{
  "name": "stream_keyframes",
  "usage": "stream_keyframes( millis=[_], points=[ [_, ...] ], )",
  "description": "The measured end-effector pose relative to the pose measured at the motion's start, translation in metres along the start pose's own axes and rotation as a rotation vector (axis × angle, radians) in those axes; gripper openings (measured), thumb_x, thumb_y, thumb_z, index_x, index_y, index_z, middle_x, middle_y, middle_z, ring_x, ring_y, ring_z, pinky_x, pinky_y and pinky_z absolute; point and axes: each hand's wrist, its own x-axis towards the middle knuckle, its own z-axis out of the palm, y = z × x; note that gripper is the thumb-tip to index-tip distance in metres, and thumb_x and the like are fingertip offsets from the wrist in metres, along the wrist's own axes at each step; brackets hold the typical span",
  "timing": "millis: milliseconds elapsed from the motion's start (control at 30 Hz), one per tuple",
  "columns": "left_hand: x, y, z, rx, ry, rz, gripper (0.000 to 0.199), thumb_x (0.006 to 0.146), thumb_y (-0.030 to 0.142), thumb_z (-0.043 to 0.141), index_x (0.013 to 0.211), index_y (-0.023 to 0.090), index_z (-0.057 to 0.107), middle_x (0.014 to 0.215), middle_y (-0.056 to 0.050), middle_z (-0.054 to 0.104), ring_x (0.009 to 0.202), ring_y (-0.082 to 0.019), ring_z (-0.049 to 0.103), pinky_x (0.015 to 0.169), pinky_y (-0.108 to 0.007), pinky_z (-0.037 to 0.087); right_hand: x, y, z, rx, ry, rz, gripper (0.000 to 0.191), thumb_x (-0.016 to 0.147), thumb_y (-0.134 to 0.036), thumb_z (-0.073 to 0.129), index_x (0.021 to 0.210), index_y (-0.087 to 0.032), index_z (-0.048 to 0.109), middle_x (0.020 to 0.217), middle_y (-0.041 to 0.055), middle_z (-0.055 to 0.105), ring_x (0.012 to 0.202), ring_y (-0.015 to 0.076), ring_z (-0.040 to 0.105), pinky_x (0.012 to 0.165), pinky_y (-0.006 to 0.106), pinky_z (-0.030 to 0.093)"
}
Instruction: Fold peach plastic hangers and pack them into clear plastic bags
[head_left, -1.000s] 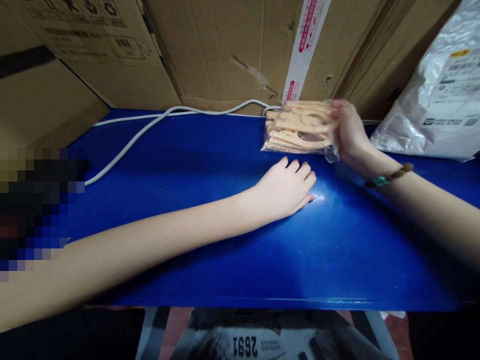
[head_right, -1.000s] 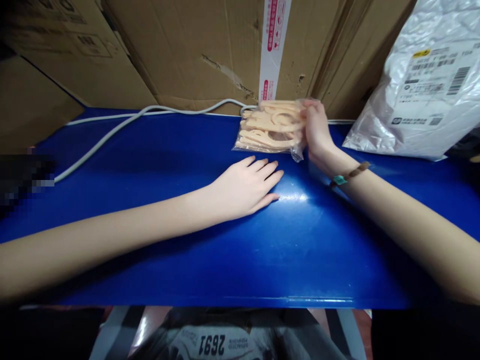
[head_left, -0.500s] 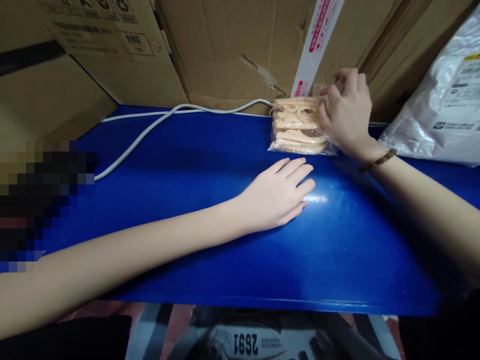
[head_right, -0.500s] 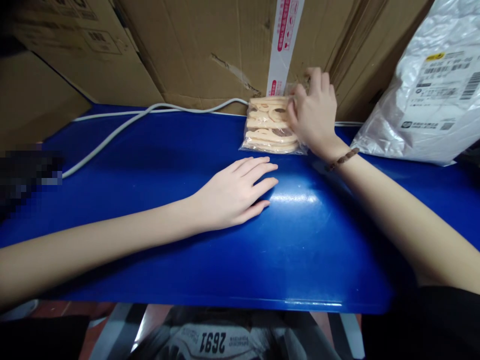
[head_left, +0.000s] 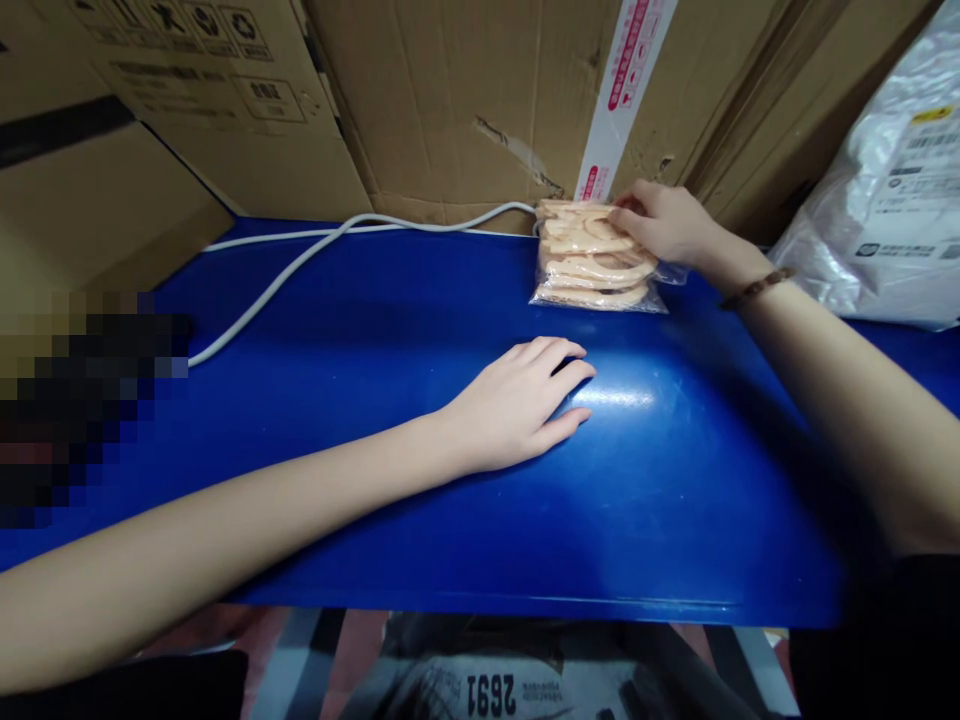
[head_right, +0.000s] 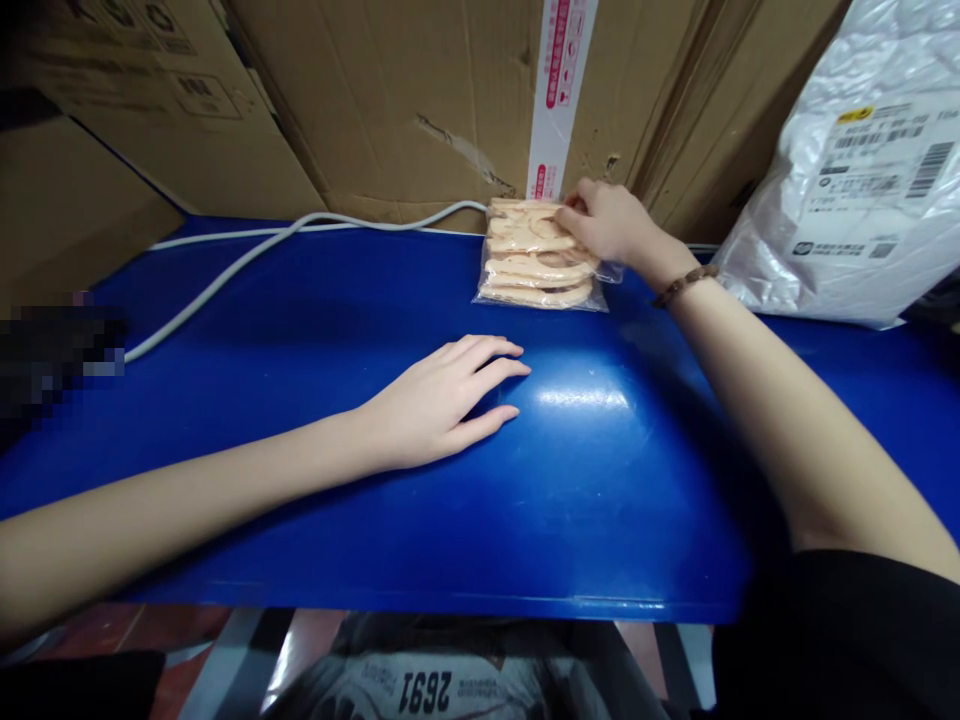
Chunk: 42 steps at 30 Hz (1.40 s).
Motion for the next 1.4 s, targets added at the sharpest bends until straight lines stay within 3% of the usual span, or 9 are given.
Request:
stream_keyframes(
  millis=[300, 367, 500, 633, 733, 833, 933, 1067, 1400],
  points=[
    [-0.002, 0.002, -0.001, 0.052, 0.021, -0.104, 0.037, 0.106, 0.035, 0.050, 0.133, 0.013, 0.063, 0.145, -0.013, 0.062, 0.136, -0.030, 0.056, 0.123, -0.051, 0.037, 0.010, 0.001, -0.009, -0.040, 0.005, -0.049, 0.037, 0.101, -0.029, 0.057, 0.122, -0.002, 0.070, 0.113, 0.0144, 0.078, 0.096, 0.0151, 0.069, 0.088, 0.032, 0.049],
    [-0.003, -0.001, -0.004, 0.080, 0.025, -0.159, 0.038, 0.105, 0.034, 0.050, 0.135, 0.014, 0.063, 0.146, -0.011, 0.062, 0.136, -0.030, 0.058, 0.125, -0.052, 0.035, 0.009, -0.004, -0.025, -0.071, 0.027, -0.084, 0.039, 0.099, -0.031, 0.061, 0.124, -0.003, 0.069, 0.114, 0.0142, 0.078, 0.102, 0.0183, 0.070, 0.092, 0.035, 0.050],
    [-0.004, -0.009, -0.009, 0.140, 0.011, -0.244, 0.041, 0.105, 0.037, 0.053, 0.136, 0.012, 0.062, 0.145, -0.013, 0.063, 0.133, -0.031, 0.059, 0.117, -0.049, 0.044, -0.005, -0.029, -0.075, -0.111, 0.143, -0.162, 0.044, 0.102, -0.033, 0.055, 0.134, -0.004, 0.064, 0.136, 0.0178, 0.069, 0.130, 0.0296, 0.060, 0.109, 0.046, 0.043],
    [-0.003, -0.012, -0.009, 0.186, 0.007, -0.282, 0.043, 0.105, 0.038, 0.054, 0.137, 0.011, 0.061, 0.146, -0.016, 0.062, 0.134, -0.032, 0.059, 0.110, -0.046, 0.050, -0.047, -0.060, -0.106, -0.135, 0.309, -0.279, 0.041, 0.100, -0.028, 0.050, 0.134, -0.011, 0.066, 0.135, 0.0105, 0.068, 0.133, 0.0304, 0.057, 0.117, 0.048, 0.038],
    [-0.003, -0.010, -0.008, 0.209, 0.016, -0.272, 0.043, 0.105, 0.037, 0.052, 0.137, 0.010, 0.060, 0.146, -0.018, 0.062, 0.135, -0.033, 0.058, 0.110, -0.047, 0.050, -0.092, -0.073, -0.093, -0.214, 0.277, -0.436, 0.041, 0.102, -0.038, 0.046, 0.125, -0.012, 0.067, 0.126, 0.0169, 0.067, 0.128, 0.0397, 0.058, 0.109, 0.057, 0.045],
    [-0.003, -0.008, -0.006, 0.200, 0.011, -0.275, 0.045, 0.106, 0.037, 0.049, 0.140, 0.008, 0.059, 0.149, -0.020, 0.059, 0.138, -0.034, 0.057, 0.113, -0.049, 0.049, -0.137, -0.072, -0.055, -0.184, 0.055, -0.558, 0.041, 0.103, -0.045, 0.044, 0.123, -0.018, 0.068, 0.120, 0.0188, 0.069, 0.117, 0.0404, 0.064, 0.099, 0.059, 0.053],
    [-0.003, -0.008, -0.004, 0.178, -0.001, -0.286, 0.049, 0.107, 0.036, 0.047, 0.146, 0.007, 0.054, 0.157, -0.021, 0.052, 0.146, -0.034, 0.051, 0.121, -0.053, 0.042, -0.166, -0.063, -0.018, -0.086, -0.024, -0.572, 0.047, 0.105, -0.044, 0.045, 0.141, -0.018, 0.060, 0.144, 0.0198, 0.062, 0.128, 0.0383, 0.062, 0.101, 0.057, 0.054],
    [-0.003, -0.008, -0.003, 0.169, -0.035, -0.286, 0.052, 0.108, 0.037, 0.044, 0.149, 0.006, 0.051, 0.162, -0.021, 0.047, 0.151, -0.034, 0.045, 0.126, -0.053, 0.036, -0.177, -0.050, 0.006, 0.066, -0.111, -0.506, 0.061, 0.106, -0.052, 0.043, 0.152, -0.014, 0.052, 0.158, 0.0218, 0.051, 0.141, 0.0364, 0.055, 0.110, 0.056, 0.051],
    [-0.004, -0.020, -0.017, 0.198, -0.127, -0.182, 0.059, 0.108, 0.045, 0.045, 0.153, 0.008, 0.049, 0.163, -0.018, 0.046, 0.150, -0.035, 0.046, 0.124, -0.050, 0.039, -0.174, -0.045, 0.005, 0.081, -0.166, -0.514, 0.064, 0.106, -0.054, 0.041, 0.154, -0.012, 0.051, 0.163, 0.0216, 0.045, 0.150, 0.0358, 0.046, 0.118, 0.057, 0.045]
  ],
)
